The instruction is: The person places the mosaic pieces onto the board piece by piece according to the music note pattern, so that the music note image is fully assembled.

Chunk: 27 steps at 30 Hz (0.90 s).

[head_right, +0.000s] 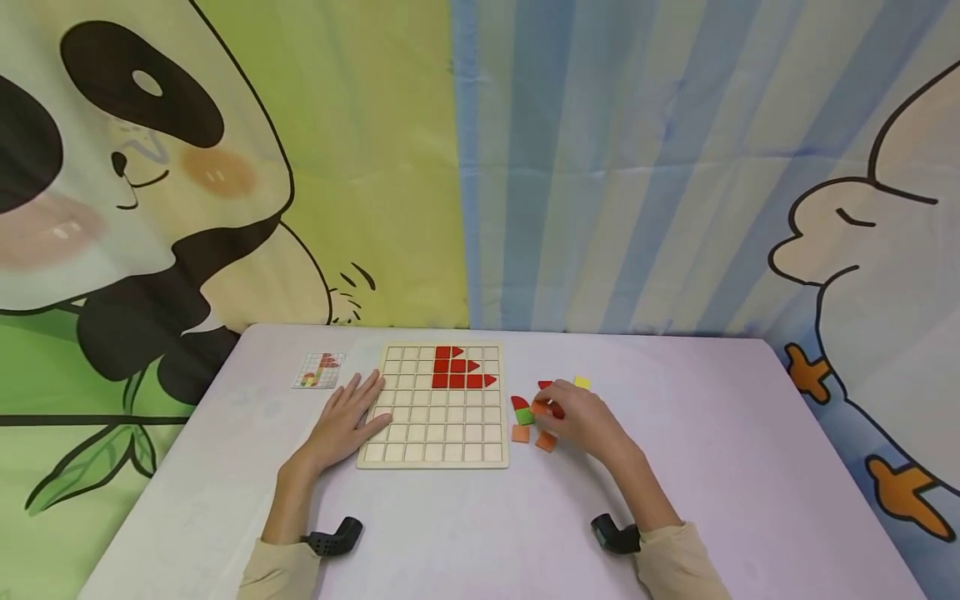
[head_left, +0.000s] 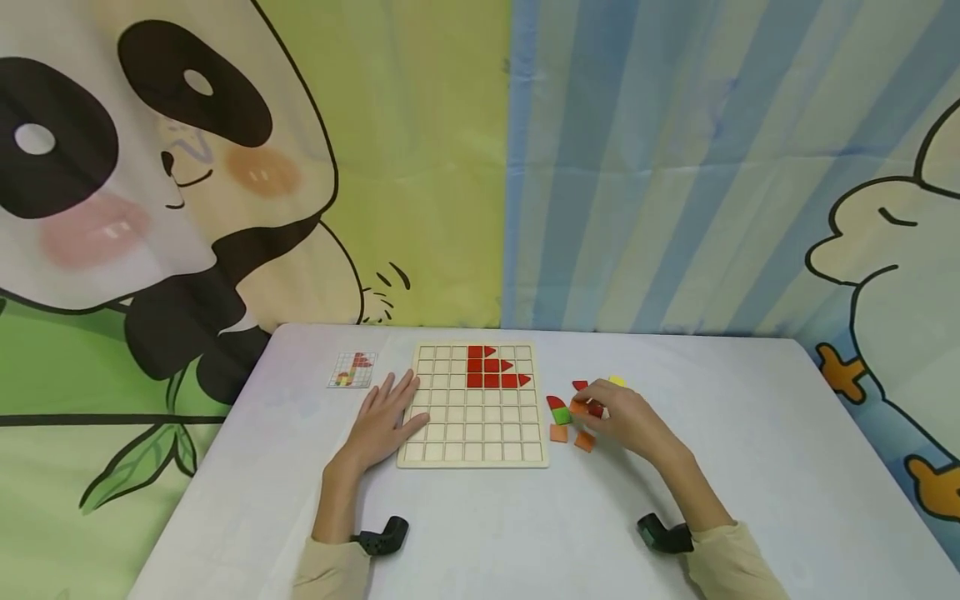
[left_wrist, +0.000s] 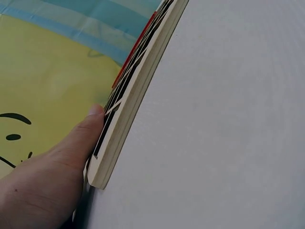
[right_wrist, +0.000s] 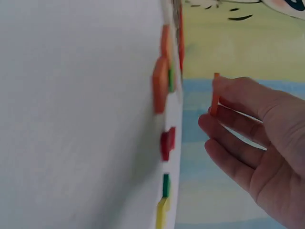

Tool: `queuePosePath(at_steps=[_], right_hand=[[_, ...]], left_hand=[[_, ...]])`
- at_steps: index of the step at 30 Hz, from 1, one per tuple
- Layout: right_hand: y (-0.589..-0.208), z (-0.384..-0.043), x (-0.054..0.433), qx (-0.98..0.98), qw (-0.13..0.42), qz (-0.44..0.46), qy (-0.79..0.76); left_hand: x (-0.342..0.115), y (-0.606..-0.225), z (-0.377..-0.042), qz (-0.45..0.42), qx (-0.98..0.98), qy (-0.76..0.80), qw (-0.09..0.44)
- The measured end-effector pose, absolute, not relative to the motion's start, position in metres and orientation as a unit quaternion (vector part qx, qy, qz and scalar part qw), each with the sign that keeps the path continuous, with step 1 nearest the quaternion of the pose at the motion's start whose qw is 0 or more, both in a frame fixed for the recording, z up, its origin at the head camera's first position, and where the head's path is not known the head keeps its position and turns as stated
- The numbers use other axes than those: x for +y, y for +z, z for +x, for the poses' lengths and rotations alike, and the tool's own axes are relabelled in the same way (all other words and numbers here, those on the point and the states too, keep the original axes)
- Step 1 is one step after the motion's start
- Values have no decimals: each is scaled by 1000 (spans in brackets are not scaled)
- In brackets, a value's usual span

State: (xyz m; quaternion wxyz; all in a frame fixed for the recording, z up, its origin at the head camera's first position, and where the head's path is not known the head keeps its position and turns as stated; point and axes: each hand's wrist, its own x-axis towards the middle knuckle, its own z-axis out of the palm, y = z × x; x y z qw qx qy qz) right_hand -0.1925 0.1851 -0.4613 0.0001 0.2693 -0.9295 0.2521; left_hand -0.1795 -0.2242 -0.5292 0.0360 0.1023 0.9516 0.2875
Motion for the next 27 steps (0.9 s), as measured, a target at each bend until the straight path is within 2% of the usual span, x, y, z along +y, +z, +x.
queuePosePath(at_steps=[6,15,20,27], right_hand=[[-449,-197,149,-888,-15,333,318],[-446,-220,81,-890,-77,376,246],[-453,-229,58,-895,-81,390,198],[-461,-234,41,-901,-60,403,146]], left_hand=[[-224,-527,-181,115,953,279,23],[-222,-527,-182,117,956,269,27],[-221,-527,-181,116,957,266,27],[-223,-528,-178,112,955,272,34]])
